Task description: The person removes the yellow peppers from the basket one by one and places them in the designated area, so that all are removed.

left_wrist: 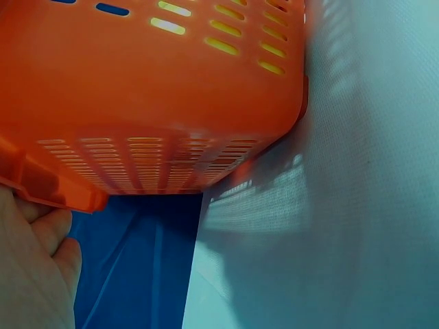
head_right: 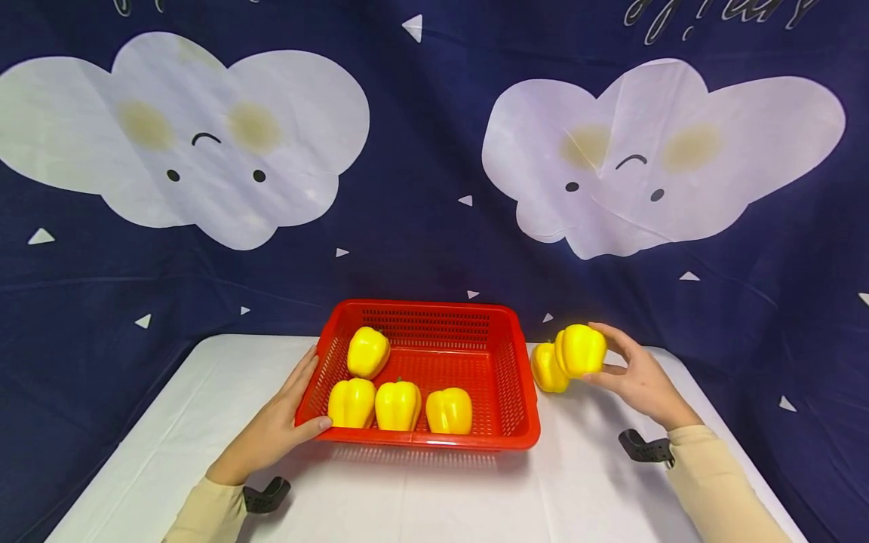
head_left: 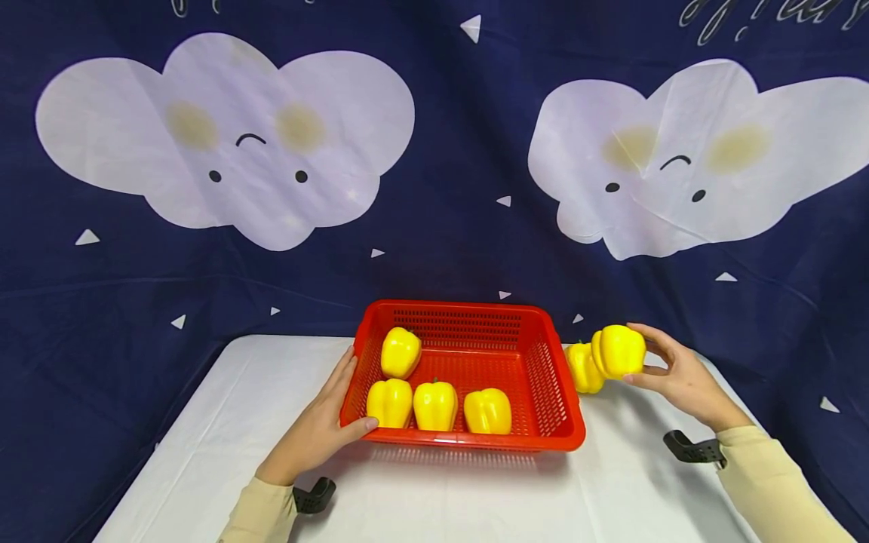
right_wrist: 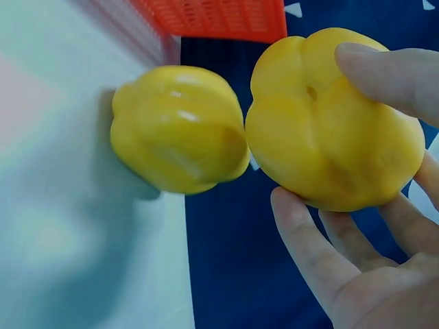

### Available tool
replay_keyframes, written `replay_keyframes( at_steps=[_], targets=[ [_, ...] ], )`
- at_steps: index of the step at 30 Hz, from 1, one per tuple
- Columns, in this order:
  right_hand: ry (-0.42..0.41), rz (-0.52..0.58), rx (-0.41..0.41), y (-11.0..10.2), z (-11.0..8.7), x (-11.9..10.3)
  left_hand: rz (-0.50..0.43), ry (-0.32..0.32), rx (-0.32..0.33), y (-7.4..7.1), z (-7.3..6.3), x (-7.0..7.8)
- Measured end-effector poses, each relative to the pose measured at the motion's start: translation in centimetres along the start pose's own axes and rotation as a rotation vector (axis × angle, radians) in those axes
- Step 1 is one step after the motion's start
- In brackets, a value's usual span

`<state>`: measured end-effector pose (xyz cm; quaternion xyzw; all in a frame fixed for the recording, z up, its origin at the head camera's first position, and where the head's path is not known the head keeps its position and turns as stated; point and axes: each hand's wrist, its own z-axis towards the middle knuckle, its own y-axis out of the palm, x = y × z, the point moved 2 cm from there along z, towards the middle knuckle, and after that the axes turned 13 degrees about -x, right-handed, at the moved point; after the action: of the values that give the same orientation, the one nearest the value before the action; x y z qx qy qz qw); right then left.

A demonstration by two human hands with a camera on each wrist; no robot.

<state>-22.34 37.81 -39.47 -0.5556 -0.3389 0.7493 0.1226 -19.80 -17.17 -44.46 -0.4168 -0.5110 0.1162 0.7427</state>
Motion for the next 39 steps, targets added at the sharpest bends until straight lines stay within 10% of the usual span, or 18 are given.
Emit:
replay_keyframes(
  at_steps=[39],
  targets=[
    [0.143, -0.072, -0.027, -1.7, -1.3, 6.1, 0.019, 0.011, 0.005, 0.0, 0.1, 0.0]
  ],
)
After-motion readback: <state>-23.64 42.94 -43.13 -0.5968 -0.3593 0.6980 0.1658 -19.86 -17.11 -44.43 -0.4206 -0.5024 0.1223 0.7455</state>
